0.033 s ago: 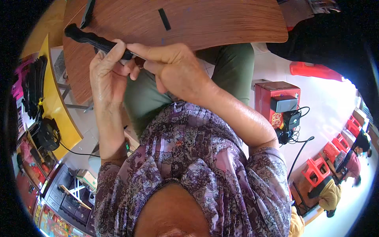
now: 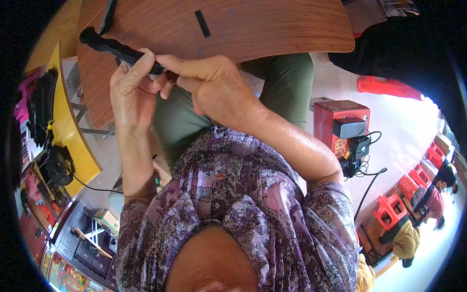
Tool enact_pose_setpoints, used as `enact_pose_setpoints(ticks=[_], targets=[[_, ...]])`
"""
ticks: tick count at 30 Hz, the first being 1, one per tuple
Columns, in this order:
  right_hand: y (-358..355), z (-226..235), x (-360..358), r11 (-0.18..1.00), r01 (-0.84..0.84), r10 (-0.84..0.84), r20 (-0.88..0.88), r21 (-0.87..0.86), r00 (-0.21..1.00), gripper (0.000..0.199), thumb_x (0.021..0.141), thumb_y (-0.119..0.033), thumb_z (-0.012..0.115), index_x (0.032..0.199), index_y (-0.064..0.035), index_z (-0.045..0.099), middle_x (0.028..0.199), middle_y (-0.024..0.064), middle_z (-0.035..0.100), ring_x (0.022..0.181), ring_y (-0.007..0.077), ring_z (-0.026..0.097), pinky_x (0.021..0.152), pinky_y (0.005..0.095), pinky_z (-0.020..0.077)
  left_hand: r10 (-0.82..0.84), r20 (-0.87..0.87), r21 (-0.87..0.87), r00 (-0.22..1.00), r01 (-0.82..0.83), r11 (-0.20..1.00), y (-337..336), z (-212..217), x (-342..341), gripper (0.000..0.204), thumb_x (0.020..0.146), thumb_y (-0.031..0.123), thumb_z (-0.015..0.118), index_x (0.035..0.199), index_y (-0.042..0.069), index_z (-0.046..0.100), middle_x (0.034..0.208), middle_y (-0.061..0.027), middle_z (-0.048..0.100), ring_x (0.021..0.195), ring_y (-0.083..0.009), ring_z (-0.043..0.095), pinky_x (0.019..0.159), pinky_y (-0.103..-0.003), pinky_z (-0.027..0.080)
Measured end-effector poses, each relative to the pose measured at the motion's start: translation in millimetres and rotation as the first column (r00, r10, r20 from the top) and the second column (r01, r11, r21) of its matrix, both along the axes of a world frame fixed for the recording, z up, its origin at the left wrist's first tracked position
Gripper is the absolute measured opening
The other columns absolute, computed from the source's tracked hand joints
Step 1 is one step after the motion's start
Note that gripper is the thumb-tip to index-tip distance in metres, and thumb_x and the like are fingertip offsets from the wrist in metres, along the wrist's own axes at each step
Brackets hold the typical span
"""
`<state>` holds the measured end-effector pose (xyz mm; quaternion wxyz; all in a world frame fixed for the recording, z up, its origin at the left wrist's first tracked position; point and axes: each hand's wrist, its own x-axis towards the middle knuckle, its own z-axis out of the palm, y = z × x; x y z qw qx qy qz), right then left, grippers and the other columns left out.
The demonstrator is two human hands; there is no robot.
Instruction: Assembling and organizing cable storage straps at a desk.
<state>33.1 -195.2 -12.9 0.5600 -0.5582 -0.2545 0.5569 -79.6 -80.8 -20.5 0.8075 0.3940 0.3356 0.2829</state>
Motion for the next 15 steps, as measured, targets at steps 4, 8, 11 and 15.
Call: enact_pose_setpoints(ticks=[4, 8, 11, 15], targets=[[-4, -16, -3, 0.987, 0.016, -0.074, 0.371, 0.159, 0.926, 0.035, 0.086, 0.001, 0.049, 0.118, -0.0103, 0.059, 0.08, 0.0068, 0.068, 0.062, 0.0109, 0.058, 0.059, 0.0289, 0.0489, -0.066, 0.007, -0.002, 0.998, 0.066, 0.998, 3, -1, -4, 0.013, 0.082, 0.008, 0.063, 0.082, -0.002, 0.055, 0.061, -0.006, 0.054, 0.047, -0.0117, 0.05, 0.04, -0.026, 0.04], [-4, -26, 1, 0.963, -0.063, -0.169, 0.772, 0.262, 0.613, 0.034, 0.086, 0.001, 0.051, 0.116, -0.012, 0.061, 0.075, 0.0027, 0.065, 0.059, 0.0069, 0.054, 0.055, 0.023, 0.0443, -0.239, -0.003, -0.158, 0.971, 0.235, 0.959, 20, -2, -11, 0.013, 0.084, 0.009, 0.062, 0.084, -0.002, 0.055, 0.063, -0.0074, 0.055, 0.046, -0.0111, 0.049, 0.038, -0.027, 0.039], [-3, -13, 1, 0.98, -0.007, -0.102, 0.535, 0.198, 0.839, 0.03, 0.087, 0.0, 0.052, 0.113, -0.0107, 0.062, 0.079, 0.0058, 0.069, 0.068, 0.0103, 0.062, 0.063, 0.0272, 0.0493, -0.295, 0.081, -0.293, 0.952, 0.305, 0.906, 23, -4, -10, 0.014, 0.085, 0.01, 0.06, 0.086, -0.003, 0.055, 0.066, -0.0096, 0.057, 0.046, -0.012, 0.049, 0.037, -0.027, 0.039], [0, -3, 3, 0.997, -0.012, 0.026, 0.172, -0.079, 0.985, 0.03, 0.086, 0.0, 0.053, 0.112, -0.0109, 0.063, 0.08, 0.0028, 0.07, 0.076, 0.009, 0.062, 0.067, 0.0244, 0.05, -0.13, 0.086, -0.28, 0.988, 0.149, 0.948, 14, -13, -5, 0.017, 0.087, 0.013, 0.059, 0.09, -0.004, 0.056, 0.07, -0.0125, 0.06, 0.046, -0.0165, 0.052, 0.037, -0.029, 0.04]])
